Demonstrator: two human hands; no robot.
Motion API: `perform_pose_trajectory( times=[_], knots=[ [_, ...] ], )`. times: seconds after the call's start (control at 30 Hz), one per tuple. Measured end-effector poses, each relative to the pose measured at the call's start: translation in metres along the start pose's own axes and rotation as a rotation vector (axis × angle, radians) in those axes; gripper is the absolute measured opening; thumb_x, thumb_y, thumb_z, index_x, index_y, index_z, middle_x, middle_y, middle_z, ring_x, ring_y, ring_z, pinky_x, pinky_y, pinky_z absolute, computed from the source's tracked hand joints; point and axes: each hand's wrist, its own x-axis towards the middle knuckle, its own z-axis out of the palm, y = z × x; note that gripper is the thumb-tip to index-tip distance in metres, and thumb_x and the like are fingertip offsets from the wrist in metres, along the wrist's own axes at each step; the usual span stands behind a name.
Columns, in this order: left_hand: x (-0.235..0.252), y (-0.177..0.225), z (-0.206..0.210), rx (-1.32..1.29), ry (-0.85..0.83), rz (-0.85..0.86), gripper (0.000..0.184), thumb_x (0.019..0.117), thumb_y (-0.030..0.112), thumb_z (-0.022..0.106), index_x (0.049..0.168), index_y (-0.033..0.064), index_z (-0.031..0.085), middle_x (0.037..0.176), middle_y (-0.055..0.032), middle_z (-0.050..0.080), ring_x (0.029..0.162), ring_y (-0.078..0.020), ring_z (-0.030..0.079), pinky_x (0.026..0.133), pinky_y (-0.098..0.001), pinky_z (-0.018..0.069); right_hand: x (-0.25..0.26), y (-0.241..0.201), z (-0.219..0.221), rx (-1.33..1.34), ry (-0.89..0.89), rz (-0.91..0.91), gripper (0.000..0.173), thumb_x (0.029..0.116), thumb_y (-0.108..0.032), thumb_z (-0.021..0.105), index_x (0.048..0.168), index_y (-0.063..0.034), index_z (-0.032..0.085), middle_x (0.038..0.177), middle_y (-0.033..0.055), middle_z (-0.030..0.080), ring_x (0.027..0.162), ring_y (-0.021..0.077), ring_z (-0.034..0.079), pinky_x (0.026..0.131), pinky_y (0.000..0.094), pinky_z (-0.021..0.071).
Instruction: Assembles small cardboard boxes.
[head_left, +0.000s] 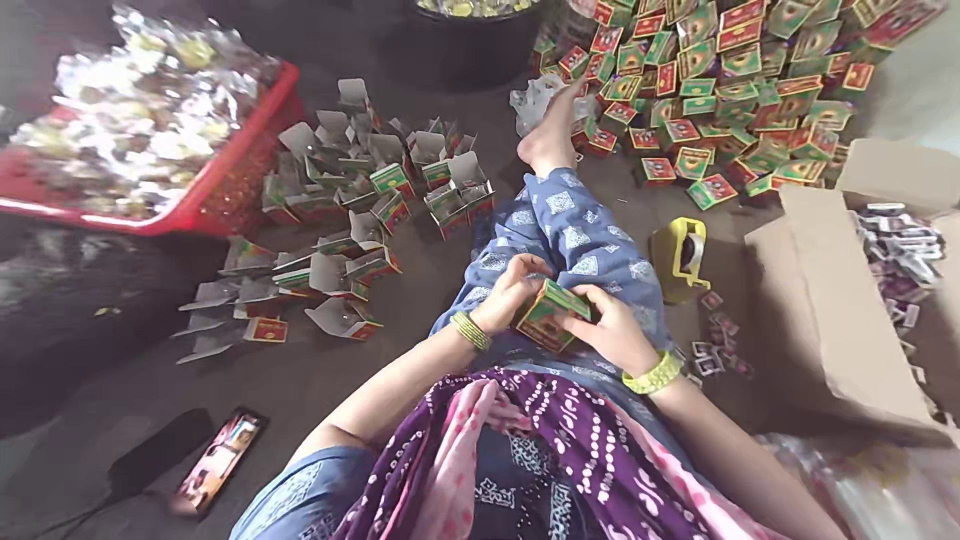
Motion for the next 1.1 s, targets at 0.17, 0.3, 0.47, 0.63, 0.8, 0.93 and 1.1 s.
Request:
perform_pose_trajectory(
  times=[0.17, 0.3, 0.47, 0.63, 0.8, 0.93, 1.1],
  knots=[
    [0.039, 0.009, -0.068, 0.469, 0.476, -0.114, 0.051, 0.1012, 0.020, 0.058, 0.148, 0.0045, 0.043, 0.142, -0.0195, 0.054, 0.099, -0.0287, 0.071, 0.081, -0.0468, 0.0635, 0.003, -0.005, -0.008, 0.154, -0.074, 0.147, 0.052, 0.0836, -0.039, 0.082, 0.120, -0.0063, 0.067, 0.104, 0.0029, 0.074, 0.094, 0.0123, 0.072, 0.086, 0.0349, 0.0620],
    [0.063, -0.001, -0.132, 1.034, 0.490, -0.152, 0.059, 0.1000, 0.021, 0.059, 0.151, -0.0022, 0.041, 0.152, -0.0261, 0.046, 0.138, -0.0364, 0.050, 0.115, -0.0507, 0.0423, 0.009, -0.020, -0.026, 0.325, -0.392, 0.363, 0.052, 0.0893, -0.032, 0.077, 0.128, -0.0032, 0.059, 0.107, 0.0092, 0.072, 0.096, 0.0175, 0.071, 0.090, 0.0391, 0.0592],
    [0.048, -0.017, -0.170, 1.208, 0.474, -0.218, 0.033, 0.1071, 0.017, 0.048, 0.133, 0.0040, 0.065, 0.135, -0.0215, 0.063, 0.128, -0.0377, 0.060, 0.110, -0.0566, 0.0442, 0.056, -0.037, -0.085, 0.065, -0.366, 0.550, 0.051, 0.0922, -0.036, 0.076, 0.127, -0.0027, 0.060, 0.104, 0.0152, 0.071, 0.090, 0.0252, 0.072, 0.079, 0.0454, 0.0611],
    [0.020, -0.027, -0.167, 1.144, 0.620, 0.057, 0.028, 0.1066, 0.012, 0.049, 0.122, -0.0044, 0.066, 0.129, -0.0265, 0.063, 0.126, -0.0407, 0.059, 0.110, -0.0546, 0.0447, 0.145, -0.096, -0.225, 0.456, 0.641, 0.014, 0.052, 0.1040, -0.028, 0.057, 0.144, 0.0012, 0.041, 0.115, 0.0170, 0.067, 0.090, 0.0235, 0.072, 0.077, 0.0402, 0.0630],
    [-0.006, 0.005, -0.141, 1.073, 0.685, 0.475, 0.029, 0.1018, 0.013, 0.047, 0.111, -0.0051, 0.068, 0.139, -0.0289, 0.055, 0.138, -0.0412, 0.047, 0.116, -0.0511, 0.0369, 0.150, -0.148, -0.266, 0.575, 0.722, -0.287, 0.059, 0.1075, -0.037, 0.049, 0.157, -0.0109, 0.028, 0.150, 0.0156, 0.047, 0.127, 0.0301, 0.060, 0.097, 0.0481, 0.0582],
    [-0.013, 0.036, -0.130, 0.817, 0.547, 0.794, 0.022, 0.1029, 0.009, 0.042, 0.111, 0.0104, 0.062, 0.143, -0.0125, 0.052, 0.144, -0.0236, 0.040, 0.121, -0.0414, 0.0318, 0.110, -0.114, -0.194, 0.145, 0.423, -0.137, 0.052, 0.0980, -0.018, 0.067, 0.144, -0.0044, 0.047, 0.129, 0.0124, 0.064, 0.103, 0.0235, 0.070, 0.086, 0.0427, 0.0619],
    [-0.013, 0.087, -0.097, 0.327, 0.209, 0.778, 0.022, 0.1066, 0.038, 0.044, 0.116, 0.0319, 0.063, 0.136, 0.0047, 0.061, 0.133, -0.0190, 0.053, 0.113, -0.0393, 0.0436, 0.047, -0.012, -0.135, -0.188, 0.120, 0.024, 0.051, 0.0910, -0.024, 0.076, 0.135, -0.0045, 0.059, 0.132, 0.0121, 0.064, 0.111, 0.0185, 0.068, 0.093, 0.0358, 0.0604]
  ],
)
